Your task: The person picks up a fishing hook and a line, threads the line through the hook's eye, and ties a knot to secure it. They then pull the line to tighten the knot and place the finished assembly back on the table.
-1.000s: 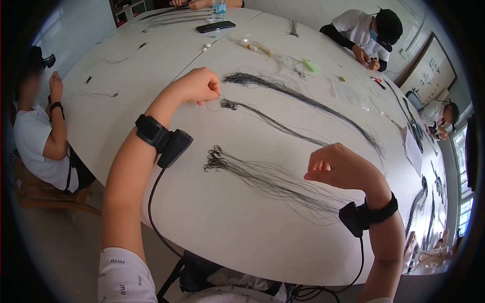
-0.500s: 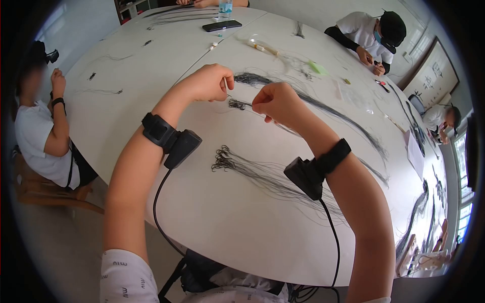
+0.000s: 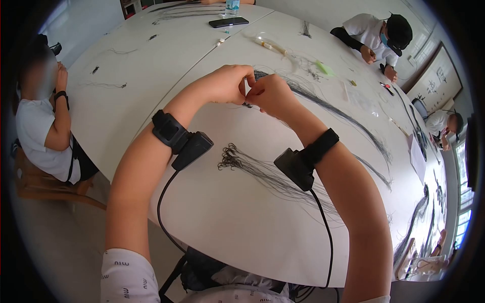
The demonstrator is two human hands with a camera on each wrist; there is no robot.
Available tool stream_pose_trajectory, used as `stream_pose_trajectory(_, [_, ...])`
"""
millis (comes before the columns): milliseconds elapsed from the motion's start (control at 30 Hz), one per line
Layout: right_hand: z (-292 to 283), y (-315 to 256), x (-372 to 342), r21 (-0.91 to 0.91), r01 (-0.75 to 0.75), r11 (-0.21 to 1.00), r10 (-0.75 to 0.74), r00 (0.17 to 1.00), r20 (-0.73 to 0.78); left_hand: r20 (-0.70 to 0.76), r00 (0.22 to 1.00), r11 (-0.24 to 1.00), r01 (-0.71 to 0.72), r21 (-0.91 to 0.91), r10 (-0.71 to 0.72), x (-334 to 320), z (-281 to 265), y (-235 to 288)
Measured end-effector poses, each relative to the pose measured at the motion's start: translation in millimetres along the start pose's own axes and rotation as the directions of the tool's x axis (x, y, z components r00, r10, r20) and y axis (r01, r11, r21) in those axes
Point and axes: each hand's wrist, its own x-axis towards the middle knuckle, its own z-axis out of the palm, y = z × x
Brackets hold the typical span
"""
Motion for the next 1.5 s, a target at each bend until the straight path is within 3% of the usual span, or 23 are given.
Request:
stream_pose_trajectory(67, [5,15,7,0.070,-0.045,0.997,0.044,0.999,0.018,0.045,0.996,0.994,0.085,-0.075,-0.082,1,-2,1])
stream_pose_trajectory(133, [4,22,7,0.140,-0.091,0.986,0.086,0.996,0.038,0.047,0.996,0.993,0.079,-0.090,-0.075,2,-2,-7])
stream_pose_trajectory(200, [4,27,5,0.395,-0.142,0.908,0.130,0.990,0.056,0.048,0.997,0.992,0.072,-0.104,-0.068,2,-2,-9])
stream_pose_trajectory(300, [10,34,9,0.484,-0.241,0.841,0.234,0.969,0.075,0.044,0.998,0.992,0.057,-0.110,-0.052,2,-1,-8])
stream_pose_trajectory(500, [19,50,10,0.710,-0.246,0.660,0.198,0.968,0.152,0.036,0.996,0.966,0.085,-0.246,-0.078,7,3,-10])
stream_pose_trajectory(567, [23,57,11,0.736,-0.253,0.628,0.208,0.966,0.155,0.026,0.986,0.944,0.164,-0.286,-0.163,7,3,-9])
stream_pose_trajectory(933, [19,56,3,0.869,-0.229,0.439,0.179,0.970,0.165,0.061,0.988,0.958,0.150,-0.245,-0.139,5,2,-4])
stream_pose_trajectory(1000, [16,53,0,0.899,-0.185,0.397,0.227,0.969,0.099,0.064,0.987,0.961,0.158,-0.228,-0.147,5,3,-6])
stream_pose_trajectory(1133, [-3,53,-7,0.910,-0.136,0.391,0.262,0.965,0.032,0.080,0.986,0.984,0.153,-0.089,-0.146,4,0,-8])
stream_pose_trajectory(1233, [-19,59,-13,0.849,-0.026,0.527,0.139,0.989,-0.056,0.110,0.983,0.989,0.150,0.004,-0.149,3,-2,-9])
stream_pose_trajectory(1333, [-32,61,-20,0.888,-0.028,0.459,0.116,0.993,-0.028,0.095,0.984,0.988,0.144,0.052,-0.149,2,-2,-6])
stream_pose_trajectory(1500, [-43,60,-32,0.857,0.025,0.515,0.024,0.999,-0.044,0.057,0.992,0.988,0.108,0.110,-0.115,1,0,-3])
